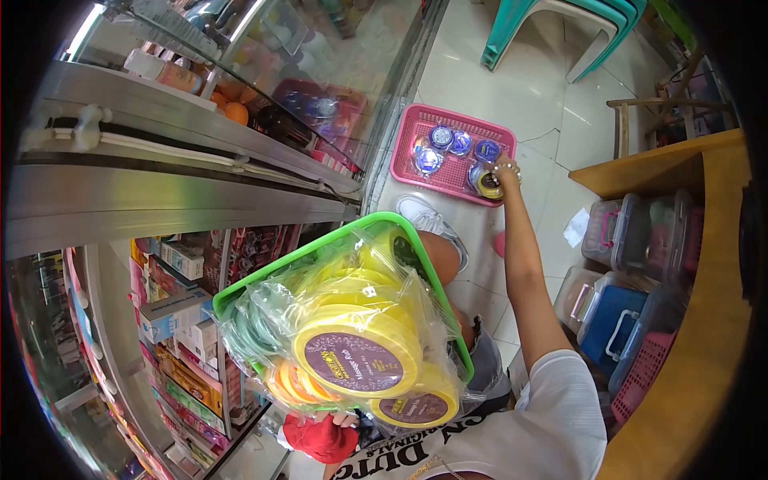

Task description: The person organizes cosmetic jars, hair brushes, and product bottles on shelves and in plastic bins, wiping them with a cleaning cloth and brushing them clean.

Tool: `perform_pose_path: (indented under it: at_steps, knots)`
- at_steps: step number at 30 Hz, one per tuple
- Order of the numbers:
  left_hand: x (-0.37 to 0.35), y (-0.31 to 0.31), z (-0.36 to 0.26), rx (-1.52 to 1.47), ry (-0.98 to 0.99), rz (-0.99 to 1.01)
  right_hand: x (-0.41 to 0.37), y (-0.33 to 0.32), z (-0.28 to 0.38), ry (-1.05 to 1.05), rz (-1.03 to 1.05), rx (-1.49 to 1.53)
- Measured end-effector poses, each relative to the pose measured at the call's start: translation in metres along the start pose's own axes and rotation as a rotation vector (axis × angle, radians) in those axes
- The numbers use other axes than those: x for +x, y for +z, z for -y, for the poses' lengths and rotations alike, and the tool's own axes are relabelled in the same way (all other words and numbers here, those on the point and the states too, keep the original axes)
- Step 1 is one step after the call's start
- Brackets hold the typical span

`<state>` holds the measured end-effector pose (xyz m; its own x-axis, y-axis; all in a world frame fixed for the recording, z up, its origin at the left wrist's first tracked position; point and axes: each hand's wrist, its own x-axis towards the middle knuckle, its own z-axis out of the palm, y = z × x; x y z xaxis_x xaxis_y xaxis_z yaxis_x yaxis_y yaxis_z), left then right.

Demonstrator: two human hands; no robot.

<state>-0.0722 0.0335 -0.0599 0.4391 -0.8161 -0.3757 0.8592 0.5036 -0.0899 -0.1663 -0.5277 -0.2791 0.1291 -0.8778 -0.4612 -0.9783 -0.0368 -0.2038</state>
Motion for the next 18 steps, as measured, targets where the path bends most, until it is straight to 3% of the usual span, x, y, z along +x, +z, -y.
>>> perform_pose_path:
  at_steps: [3, 7, 14, 18]
  knots:
    - [0.001, 0.001, 0.001, 0.006, -0.011, -0.004, -0.004, 0.001, 0.002, -0.103, 0.001, -0.035]
    - [0.0, 0.004, 0.002, 0.022, -0.016, 0.0, 0.036, 0.06, -0.012, 0.022, -0.012, 0.017]
    - [-0.003, 0.002, -0.001, 0.044, -0.032, 0.017, 0.008, 0.021, -0.012, -0.086, 0.061, -0.092]
    - [-0.007, 0.002, -0.004, 0.058, -0.038, 0.026, 0.009, 0.014, -0.021, -0.048, 0.059, -0.062]
